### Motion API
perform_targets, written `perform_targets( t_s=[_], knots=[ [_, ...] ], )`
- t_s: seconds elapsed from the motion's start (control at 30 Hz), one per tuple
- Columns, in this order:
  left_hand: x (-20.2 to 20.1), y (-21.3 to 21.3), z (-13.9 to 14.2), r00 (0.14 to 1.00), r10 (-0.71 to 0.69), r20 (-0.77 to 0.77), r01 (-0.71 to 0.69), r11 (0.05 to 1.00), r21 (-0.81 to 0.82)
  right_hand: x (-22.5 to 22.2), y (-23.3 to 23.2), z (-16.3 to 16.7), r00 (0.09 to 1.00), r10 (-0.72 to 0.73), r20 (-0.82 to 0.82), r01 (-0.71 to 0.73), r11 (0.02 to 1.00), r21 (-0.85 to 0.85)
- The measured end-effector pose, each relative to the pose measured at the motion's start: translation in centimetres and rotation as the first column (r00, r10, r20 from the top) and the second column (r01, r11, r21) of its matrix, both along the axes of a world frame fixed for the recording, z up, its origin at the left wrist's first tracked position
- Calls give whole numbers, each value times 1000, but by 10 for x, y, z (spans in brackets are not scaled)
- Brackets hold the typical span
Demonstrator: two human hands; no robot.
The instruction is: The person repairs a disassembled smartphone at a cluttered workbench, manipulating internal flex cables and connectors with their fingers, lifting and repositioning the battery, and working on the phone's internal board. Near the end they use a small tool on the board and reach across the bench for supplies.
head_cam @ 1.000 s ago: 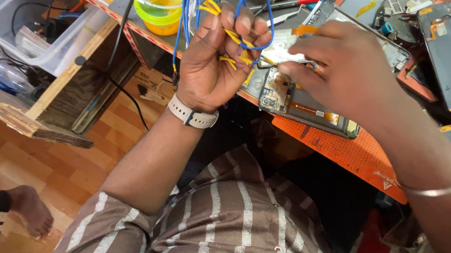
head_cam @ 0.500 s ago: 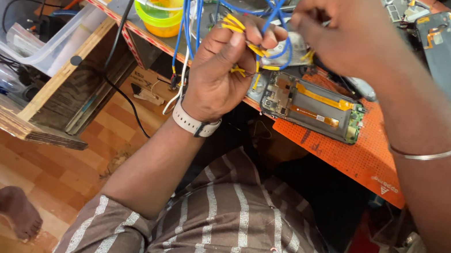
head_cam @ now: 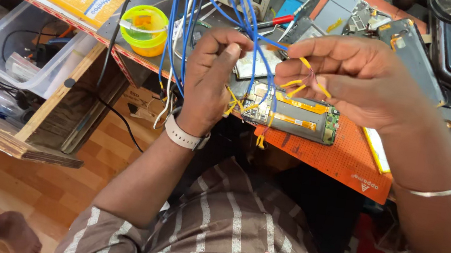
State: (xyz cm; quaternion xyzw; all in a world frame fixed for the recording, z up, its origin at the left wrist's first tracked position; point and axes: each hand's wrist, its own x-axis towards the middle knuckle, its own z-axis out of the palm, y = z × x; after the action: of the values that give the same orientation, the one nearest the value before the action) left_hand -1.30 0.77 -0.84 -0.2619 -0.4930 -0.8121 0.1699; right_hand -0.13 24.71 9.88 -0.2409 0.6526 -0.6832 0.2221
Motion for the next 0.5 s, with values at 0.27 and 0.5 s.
perform_targets(
  t_s=[0.27, 0.5],
  knots=[
    [39, -14, 42, 800, 360, -480, -563, 729, -390, 2, -9, -35, 954, -197, -226, 234, 961, 148],
    [27, 15, 39, 911, 317, -266, -397, 849, -348, 7, -12, -41, 986, -103, -132, 116, 989, 95]
  ],
)
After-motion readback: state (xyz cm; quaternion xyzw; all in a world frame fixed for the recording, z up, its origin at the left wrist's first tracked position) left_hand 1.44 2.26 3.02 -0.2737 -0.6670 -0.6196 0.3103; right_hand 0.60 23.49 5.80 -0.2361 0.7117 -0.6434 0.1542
